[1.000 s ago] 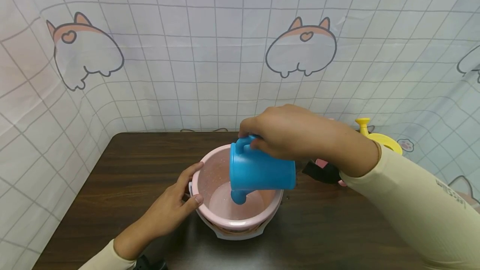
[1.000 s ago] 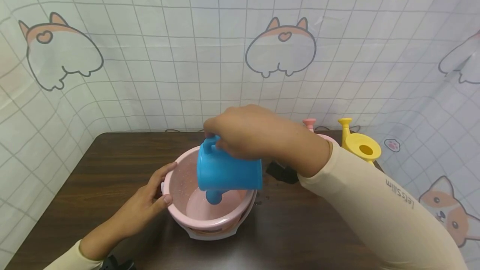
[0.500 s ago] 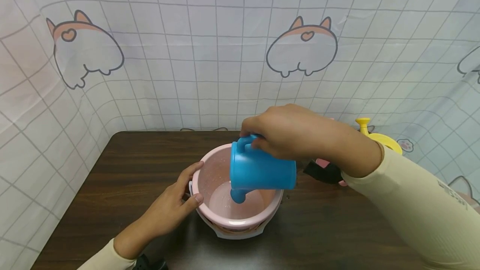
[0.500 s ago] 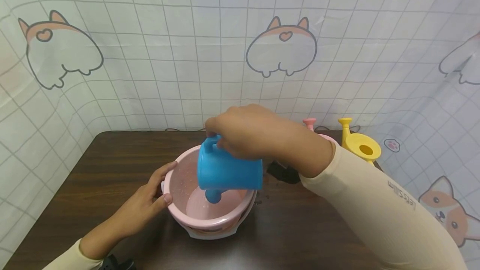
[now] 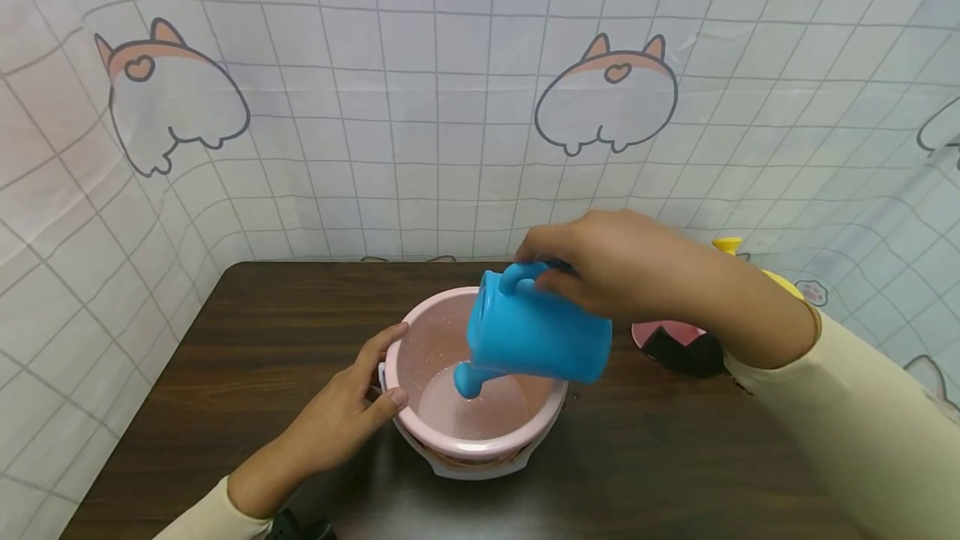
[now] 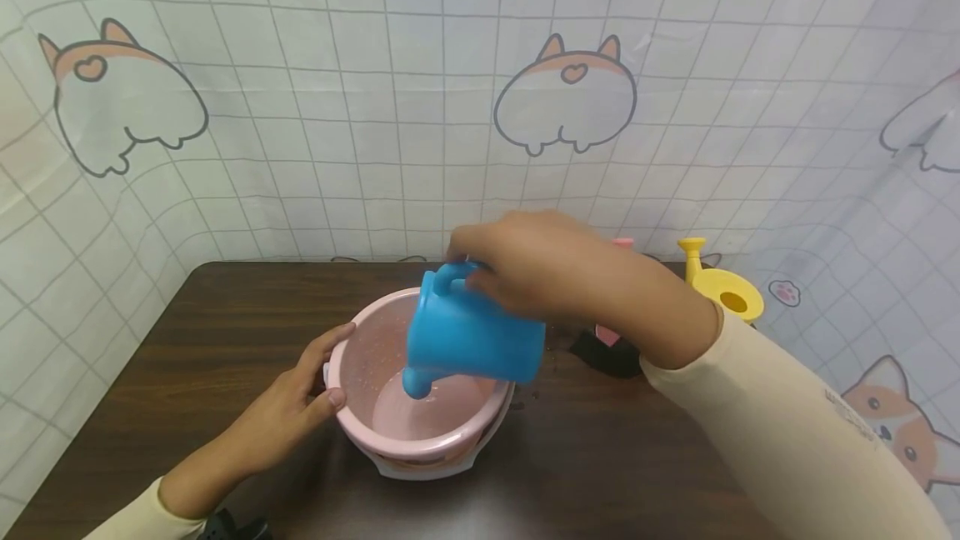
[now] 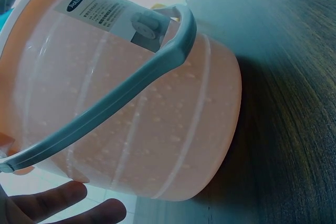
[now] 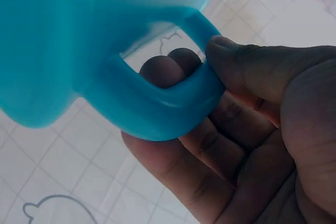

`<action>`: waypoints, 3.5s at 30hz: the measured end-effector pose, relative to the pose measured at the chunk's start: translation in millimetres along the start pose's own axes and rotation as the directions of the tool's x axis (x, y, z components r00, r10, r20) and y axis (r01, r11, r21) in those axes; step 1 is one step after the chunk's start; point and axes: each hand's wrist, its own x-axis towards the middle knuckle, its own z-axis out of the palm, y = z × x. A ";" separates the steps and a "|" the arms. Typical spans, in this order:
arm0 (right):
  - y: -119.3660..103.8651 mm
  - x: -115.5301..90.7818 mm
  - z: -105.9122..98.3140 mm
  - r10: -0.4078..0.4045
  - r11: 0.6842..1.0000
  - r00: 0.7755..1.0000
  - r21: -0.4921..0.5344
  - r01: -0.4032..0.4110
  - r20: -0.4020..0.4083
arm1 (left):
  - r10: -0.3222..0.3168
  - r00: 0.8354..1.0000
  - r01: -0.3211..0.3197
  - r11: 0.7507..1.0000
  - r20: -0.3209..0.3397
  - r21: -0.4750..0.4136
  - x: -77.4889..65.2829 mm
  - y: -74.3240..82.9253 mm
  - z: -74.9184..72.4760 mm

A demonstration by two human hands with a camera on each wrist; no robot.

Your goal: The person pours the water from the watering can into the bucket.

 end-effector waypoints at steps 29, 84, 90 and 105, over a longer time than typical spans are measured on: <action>69.6 -83.4 38.1 0.002 0.971 0.933 0.223 0.084 -0.359 | 0.027 1.000 -0.027 1.000 0.003 -0.008 -0.1 -0.9 -1.4; 99.4 -79.0 188.8 0.633 0.719 0.701 0.585 -0.375 -0.328 | 0.058 0.998 -0.058 0.998 -0.006 -0.005 -2.6 -3.6 -0.4; 105.1 -70.1 202.4 0.670 0.673 0.683 0.626 -0.393 -0.291 | 0.054 0.999 -0.054 0.999 -0.001 -0.008 -1.8 -3.5 -0.8; 116.9 -60.6 229.8 0.712 0.637 0.647 0.637 -0.433 -0.272 | 0.049 0.999 -0.049 0.999 -0.001 -0.008 -1.1 -1.9 -0.6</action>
